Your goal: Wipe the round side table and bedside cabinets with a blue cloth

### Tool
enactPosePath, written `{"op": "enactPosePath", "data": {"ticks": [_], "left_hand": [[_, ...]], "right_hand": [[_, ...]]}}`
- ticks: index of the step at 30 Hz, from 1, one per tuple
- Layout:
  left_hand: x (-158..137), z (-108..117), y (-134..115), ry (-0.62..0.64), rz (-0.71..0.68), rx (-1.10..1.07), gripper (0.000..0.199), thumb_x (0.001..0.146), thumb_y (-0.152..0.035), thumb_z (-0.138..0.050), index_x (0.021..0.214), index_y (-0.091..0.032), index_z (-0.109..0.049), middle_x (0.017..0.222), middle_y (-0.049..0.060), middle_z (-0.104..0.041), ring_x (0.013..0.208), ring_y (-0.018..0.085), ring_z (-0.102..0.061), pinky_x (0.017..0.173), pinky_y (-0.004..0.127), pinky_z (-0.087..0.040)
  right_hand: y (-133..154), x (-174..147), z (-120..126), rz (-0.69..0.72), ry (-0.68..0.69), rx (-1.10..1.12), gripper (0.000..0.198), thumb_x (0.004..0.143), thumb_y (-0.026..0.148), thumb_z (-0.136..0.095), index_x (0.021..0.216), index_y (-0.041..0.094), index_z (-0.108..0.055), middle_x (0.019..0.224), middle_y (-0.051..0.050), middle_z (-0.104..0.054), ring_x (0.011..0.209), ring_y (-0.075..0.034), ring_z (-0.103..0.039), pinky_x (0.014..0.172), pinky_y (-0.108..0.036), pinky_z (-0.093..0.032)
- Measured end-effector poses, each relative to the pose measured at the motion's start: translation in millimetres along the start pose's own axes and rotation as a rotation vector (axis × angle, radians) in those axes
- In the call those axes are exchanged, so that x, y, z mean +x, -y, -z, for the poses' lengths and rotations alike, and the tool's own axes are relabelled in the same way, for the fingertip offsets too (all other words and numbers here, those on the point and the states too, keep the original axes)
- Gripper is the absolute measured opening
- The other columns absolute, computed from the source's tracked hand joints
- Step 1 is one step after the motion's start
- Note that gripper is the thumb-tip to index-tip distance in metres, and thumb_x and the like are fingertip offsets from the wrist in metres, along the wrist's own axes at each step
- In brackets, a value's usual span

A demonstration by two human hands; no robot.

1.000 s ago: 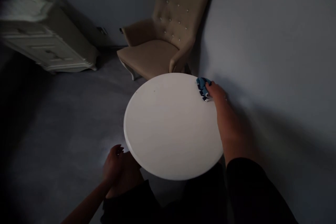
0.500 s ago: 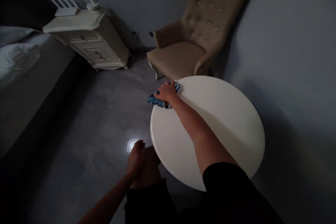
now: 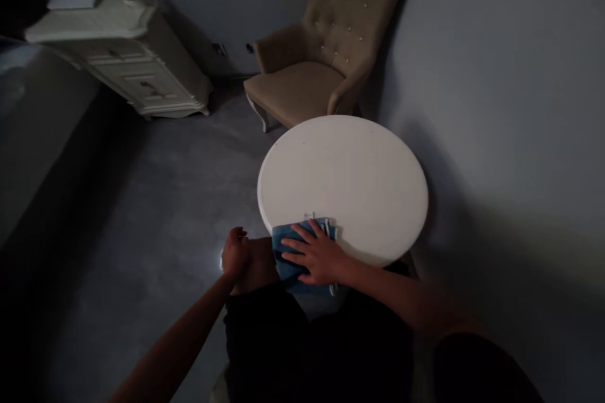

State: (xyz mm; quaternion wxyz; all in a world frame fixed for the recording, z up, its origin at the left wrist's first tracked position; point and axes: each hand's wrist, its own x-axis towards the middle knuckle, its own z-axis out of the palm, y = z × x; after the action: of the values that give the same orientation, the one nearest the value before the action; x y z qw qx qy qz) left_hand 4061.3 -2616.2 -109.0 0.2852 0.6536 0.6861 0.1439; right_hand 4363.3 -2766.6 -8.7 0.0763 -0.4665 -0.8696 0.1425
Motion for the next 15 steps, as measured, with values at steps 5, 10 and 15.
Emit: {"op": "enactPosePath", "data": {"ticks": [5,10,15], "left_hand": [[2,-5,-13,0.029,-0.031,0.026,0.044,0.105,-0.022,-0.055,0.148,-0.019,-0.064,0.141,0.016,-0.079,0.131,0.031,-0.075,0.114,0.046,-0.058],[6,-7,-23,0.047,-0.033,0.062,0.041,0.106,-0.025,-0.057,0.146,-0.021,-0.065,0.142,0.015,-0.079,0.131,0.031,-0.074,0.112,0.047,-0.059],[8,-9,-23,0.059,-0.016,0.061,0.044,0.105,-0.027,-0.057,0.149,-0.021,-0.064,0.143,0.015,-0.079,0.13,0.031,-0.076,0.111,0.048,-0.06]], "right_hand": [[5,-124,-16,-0.343,-0.142,-0.121,0.078,0.104,0.059,-0.075,0.175,0.03,-0.057,0.188,-0.01,-0.044,0.179,-0.047,-0.02,0.142,-0.082,-0.007],[-32,-194,-23,-0.77,-0.346,-0.237,0.073,0.107,0.049,-0.062,0.176,0.027,-0.054,0.185,-0.013,-0.048,0.177,-0.049,-0.026,0.139,-0.084,-0.021],[-137,-221,8,-1.17,-0.507,-0.191,0.072,0.114,0.053,-0.038,0.178,0.022,-0.05,0.188,-0.017,-0.042,0.177,-0.044,-0.029,0.138,-0.077,-0.033]]}}
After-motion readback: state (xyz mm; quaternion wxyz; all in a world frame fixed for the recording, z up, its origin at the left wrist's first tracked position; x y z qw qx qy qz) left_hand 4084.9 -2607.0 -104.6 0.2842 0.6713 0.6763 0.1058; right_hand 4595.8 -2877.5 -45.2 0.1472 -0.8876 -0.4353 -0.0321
